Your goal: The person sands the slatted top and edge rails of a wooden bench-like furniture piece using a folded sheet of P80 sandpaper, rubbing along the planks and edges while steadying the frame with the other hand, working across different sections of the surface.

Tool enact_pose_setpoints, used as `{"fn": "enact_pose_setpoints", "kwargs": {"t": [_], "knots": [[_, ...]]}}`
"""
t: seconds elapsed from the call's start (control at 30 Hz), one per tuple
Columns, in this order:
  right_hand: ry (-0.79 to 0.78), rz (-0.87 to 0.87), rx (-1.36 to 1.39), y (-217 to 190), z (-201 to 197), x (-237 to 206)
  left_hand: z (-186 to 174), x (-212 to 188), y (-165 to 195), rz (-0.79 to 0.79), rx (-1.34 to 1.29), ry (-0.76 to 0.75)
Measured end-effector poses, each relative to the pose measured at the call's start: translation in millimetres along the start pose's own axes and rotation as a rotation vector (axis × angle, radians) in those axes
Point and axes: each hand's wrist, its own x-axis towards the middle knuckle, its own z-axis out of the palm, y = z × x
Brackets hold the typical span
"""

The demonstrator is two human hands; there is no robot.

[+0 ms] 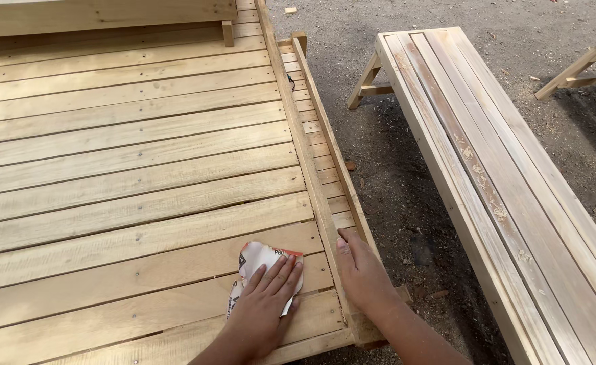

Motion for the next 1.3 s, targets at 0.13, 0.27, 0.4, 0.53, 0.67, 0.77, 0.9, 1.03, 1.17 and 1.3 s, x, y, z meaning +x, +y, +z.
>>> {"fn": "enact_pose_setpoints", "kwargs": {"t": [0.13,0.27,0.4,0.53,0.67,0.77,0.9,1.03,1.17,1.3], "knots": [[0.056,-0.085,-0.008,-23.7,20.0,31.9,8.7,63.1,-24.2,-0.075,0.020,0.021],[0.016,-0.001,-0.140,-35.6,23.1,55.7,-8.3,152.1,-57.2,-0.161,0.052,0.176],[0.061,-0.084,-0.218,-36.9,24.5,65.6,-41.2,236.9,-100.9,-0.316,0.103,0.082],[0.124,-0.214,-0.213,-27.3,29.7,70.2,-77.5,301.0,-141.9,-0.372,0.129,0.091],[0.014,-0.081,-0.242,-23.7,31.3,76.2,-98.5,340.6,-162.7,-0.440,0.128,0.058],[0.054,-0.133,-0.245,-28.1,28.3,69.1,-94.6,334.3,-153.9,-0.430,0.111,0.065],[0.044,-0.093,-0.259,-34.2,25.8,66.3,-61.6,260.4,-110.8,-0.325,0.021,0.120],[0.150,-0.176,-0.247,-32.5,28.3,67.7,-23.9,142.9,-60.3,-0.117,0.049,0.210],[0.122,-0.143,-0.272,-31.0,29.4,68.2,-12.3,107.1,-66.1,-0.047,0.115,0.146],[0.131,-0.155,-0.260,-34.4,28.5,66.4,-32.3,160.6,-95.5,-0.103,0.126,0.041]]}}
